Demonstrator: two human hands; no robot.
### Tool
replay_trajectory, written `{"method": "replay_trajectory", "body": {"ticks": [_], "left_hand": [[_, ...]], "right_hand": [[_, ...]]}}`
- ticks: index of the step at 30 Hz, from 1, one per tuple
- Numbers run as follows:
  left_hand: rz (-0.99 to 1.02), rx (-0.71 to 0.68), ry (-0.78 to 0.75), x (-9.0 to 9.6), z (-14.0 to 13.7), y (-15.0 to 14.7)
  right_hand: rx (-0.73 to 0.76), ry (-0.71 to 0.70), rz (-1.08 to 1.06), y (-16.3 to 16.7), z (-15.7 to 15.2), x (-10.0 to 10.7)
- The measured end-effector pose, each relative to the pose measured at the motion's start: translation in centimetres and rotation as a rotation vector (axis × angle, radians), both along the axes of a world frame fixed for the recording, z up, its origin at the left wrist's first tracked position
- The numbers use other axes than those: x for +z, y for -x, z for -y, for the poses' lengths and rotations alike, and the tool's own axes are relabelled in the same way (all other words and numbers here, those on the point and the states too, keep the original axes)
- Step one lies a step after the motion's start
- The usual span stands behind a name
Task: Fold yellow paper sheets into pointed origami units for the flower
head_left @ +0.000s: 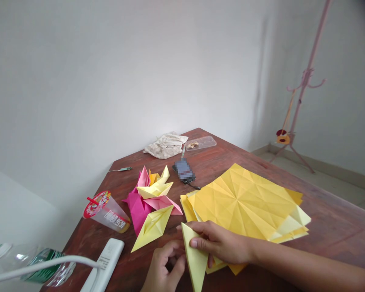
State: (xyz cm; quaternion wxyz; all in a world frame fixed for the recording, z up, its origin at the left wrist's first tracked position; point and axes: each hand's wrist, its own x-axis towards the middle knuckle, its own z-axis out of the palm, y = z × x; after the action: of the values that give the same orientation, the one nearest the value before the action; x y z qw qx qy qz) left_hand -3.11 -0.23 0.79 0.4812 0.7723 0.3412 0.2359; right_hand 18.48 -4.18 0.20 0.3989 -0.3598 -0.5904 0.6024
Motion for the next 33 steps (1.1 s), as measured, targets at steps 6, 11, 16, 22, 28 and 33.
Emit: {"method": "replay_trajectory", "body": {"ticks": [6,11,16,22,28,33], "left_hand": [[0.01,0.048,0.076,-0.4,-0.1,0.4],[0.017,0.026,0.127,-1.0,-0.5,0.5],[0.056,-0.039,0.117,-1.2,-0.6,0.5],[-0.099,0.094,-0.083,-2.9,-0.7,1.5],[-0.121,0.079,-0.068,-4.2,-1.2,2.7],[-0.054,0.056,0.037,-4.0,-1.2,2.3]], "right_hand": [[0.004,-0.044,0.034,-0.1,0.0,0.5],[-0.003,-0.073,0.048,-0.1,-0.1,0.3],[0.019,-0.128,0.069,-0.1,0.0,0.5],[0.029,-0.145,0.108,0.0,0.1,0.5],[0.027,-0.129,0.109,0.2,0.3,0.0],[0.044,0.108,0.144,0.4,0.7,-0.1]]}}
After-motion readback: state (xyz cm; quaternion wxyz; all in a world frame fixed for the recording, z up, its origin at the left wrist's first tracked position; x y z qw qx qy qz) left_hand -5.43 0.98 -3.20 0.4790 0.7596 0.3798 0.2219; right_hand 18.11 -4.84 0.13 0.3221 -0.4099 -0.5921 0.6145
